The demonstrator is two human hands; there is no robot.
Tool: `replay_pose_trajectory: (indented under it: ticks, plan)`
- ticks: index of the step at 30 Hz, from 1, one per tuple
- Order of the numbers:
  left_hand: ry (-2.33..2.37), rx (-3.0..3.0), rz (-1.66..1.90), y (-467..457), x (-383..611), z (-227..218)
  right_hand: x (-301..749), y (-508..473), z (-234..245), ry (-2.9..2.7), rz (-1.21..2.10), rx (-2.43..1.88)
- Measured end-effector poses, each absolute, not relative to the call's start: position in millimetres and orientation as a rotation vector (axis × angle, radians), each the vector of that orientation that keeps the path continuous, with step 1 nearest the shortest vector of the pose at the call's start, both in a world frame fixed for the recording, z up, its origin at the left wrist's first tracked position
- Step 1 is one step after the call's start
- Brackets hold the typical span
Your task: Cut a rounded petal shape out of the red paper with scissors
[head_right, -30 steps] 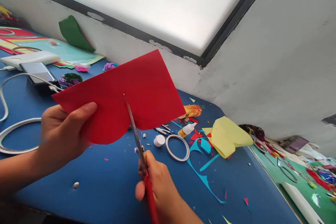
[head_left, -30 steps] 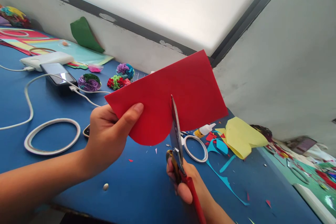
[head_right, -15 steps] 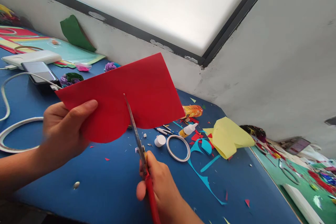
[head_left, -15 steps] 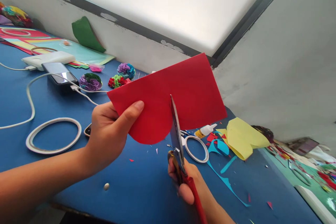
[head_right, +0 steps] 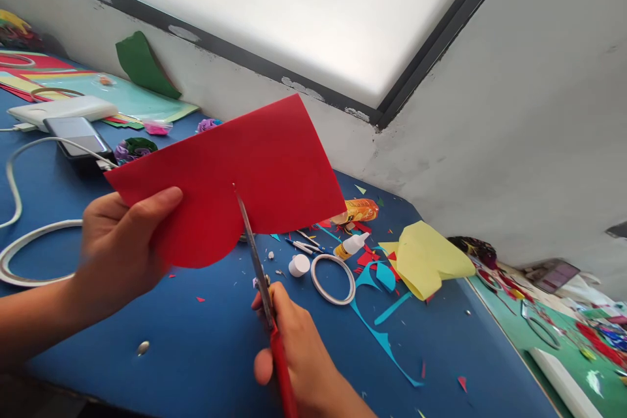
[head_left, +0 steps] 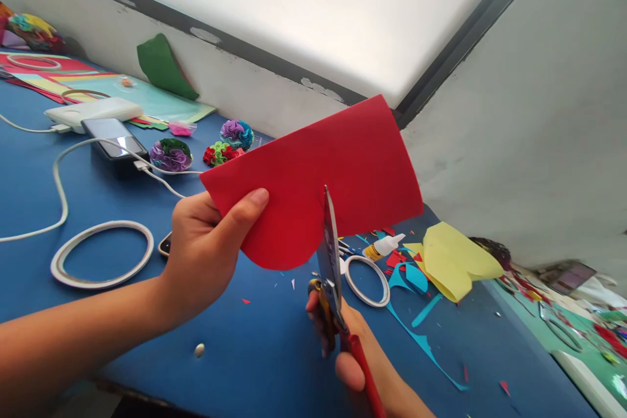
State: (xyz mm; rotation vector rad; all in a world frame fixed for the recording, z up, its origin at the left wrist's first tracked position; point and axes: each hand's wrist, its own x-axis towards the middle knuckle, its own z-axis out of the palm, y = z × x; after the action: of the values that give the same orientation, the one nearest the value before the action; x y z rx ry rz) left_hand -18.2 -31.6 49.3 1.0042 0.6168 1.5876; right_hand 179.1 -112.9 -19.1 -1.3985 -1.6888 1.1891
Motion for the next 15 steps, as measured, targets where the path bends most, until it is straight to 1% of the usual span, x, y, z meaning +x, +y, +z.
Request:
replay_pose_trajectory:
  ticks: [7, 15]
  plan:
    - [0.605, 0.894, 1.576, -30, -16, 59, 177, -114, -14, -1.691, 1.177, -1.393]
    - [0.506, 0.767, 1.697, -19, -14, 64, 179, -112, -16, -1.626, 1.215, -1.359]
